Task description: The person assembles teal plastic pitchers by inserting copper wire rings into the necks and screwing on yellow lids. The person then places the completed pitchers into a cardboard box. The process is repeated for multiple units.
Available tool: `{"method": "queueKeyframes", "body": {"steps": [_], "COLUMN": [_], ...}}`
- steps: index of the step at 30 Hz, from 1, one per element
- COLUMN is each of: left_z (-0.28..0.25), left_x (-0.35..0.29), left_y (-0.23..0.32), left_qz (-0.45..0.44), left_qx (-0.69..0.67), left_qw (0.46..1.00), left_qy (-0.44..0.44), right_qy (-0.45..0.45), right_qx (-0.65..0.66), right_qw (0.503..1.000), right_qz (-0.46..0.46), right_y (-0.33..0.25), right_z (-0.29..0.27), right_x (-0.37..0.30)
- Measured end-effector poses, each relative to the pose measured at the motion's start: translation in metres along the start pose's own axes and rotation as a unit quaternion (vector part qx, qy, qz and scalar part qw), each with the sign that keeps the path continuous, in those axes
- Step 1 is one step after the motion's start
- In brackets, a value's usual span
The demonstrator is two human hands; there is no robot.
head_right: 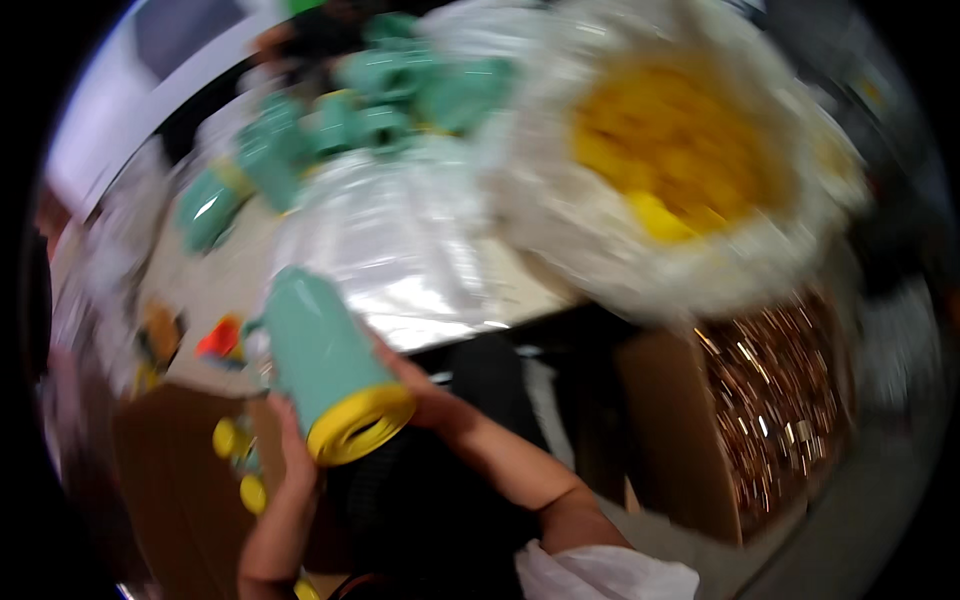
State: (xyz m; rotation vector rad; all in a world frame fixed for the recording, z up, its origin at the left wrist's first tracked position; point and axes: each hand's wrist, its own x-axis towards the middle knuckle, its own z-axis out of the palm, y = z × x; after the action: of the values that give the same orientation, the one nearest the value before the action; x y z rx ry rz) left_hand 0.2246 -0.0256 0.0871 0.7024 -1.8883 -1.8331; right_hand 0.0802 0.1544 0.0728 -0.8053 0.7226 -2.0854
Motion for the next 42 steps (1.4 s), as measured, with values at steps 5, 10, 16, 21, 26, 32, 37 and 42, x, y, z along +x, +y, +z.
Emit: {"method": "queueKeyframes", "body": {"steps": [5, 10, 16, 21, 26, 32, 37, 42], "left_z": [0.053, 0.089, 0.056, 0.099, 0.062, 0.064, 0.064, 0.064], "left_x": [0.01, 0.012, 0.046, -0.013, 0.009, 0.01, 0.017, 0.001], "left_y": [-0.031, -0.041, 0.008, 0.052, 0.052, 0.024, 0.009, 0.014], "left_qz": [-0.07, -0.147, -0.073, -0.121, -0.095, 0.001, -0.026, -0.072], "left_qx": [-0.285, -0.229, -0.041, -0.101, 0.062, 0.103, -0.003, -0.164], "left_qw": [0.941, 0.882, 0.831, 0.899, 0.94, 0.934, 0.926, 0.93], "left_qy": [-0.169, -0.384, -0.549, -0.409, -0.323, -0.343, -0.376, -0.32], "right_qy": [0.155, 0.201, 0.655, 0.682, 0.713, 0.634, 0.59, 0.415], "right_qx": [-0.108, -0.372, -0.597, -0.697, -0.67, -0.765, -0.576, -0.092], "right_qw": [0.979, 0.905, 0.459, 0.129, 0.101, 0.065, 0.473, 0.905], "right_qz": [0.076, 0.045, -0.067, 0.183, 0.181, 0.087, -0.31, 0.008], "right_y": [-0.033, -0.067, -0.284, -0.331, -0.329, -0.36, -0.276, -0.101], "right_z": [0.003, 0.032, -0.008, -0.106, -0.128, -0.087, -0.026, 0.014], "right_x": [-0.134, -0.24, -0.361, -0.459, -0.452, -0.432, -0.259, -0.07]}}
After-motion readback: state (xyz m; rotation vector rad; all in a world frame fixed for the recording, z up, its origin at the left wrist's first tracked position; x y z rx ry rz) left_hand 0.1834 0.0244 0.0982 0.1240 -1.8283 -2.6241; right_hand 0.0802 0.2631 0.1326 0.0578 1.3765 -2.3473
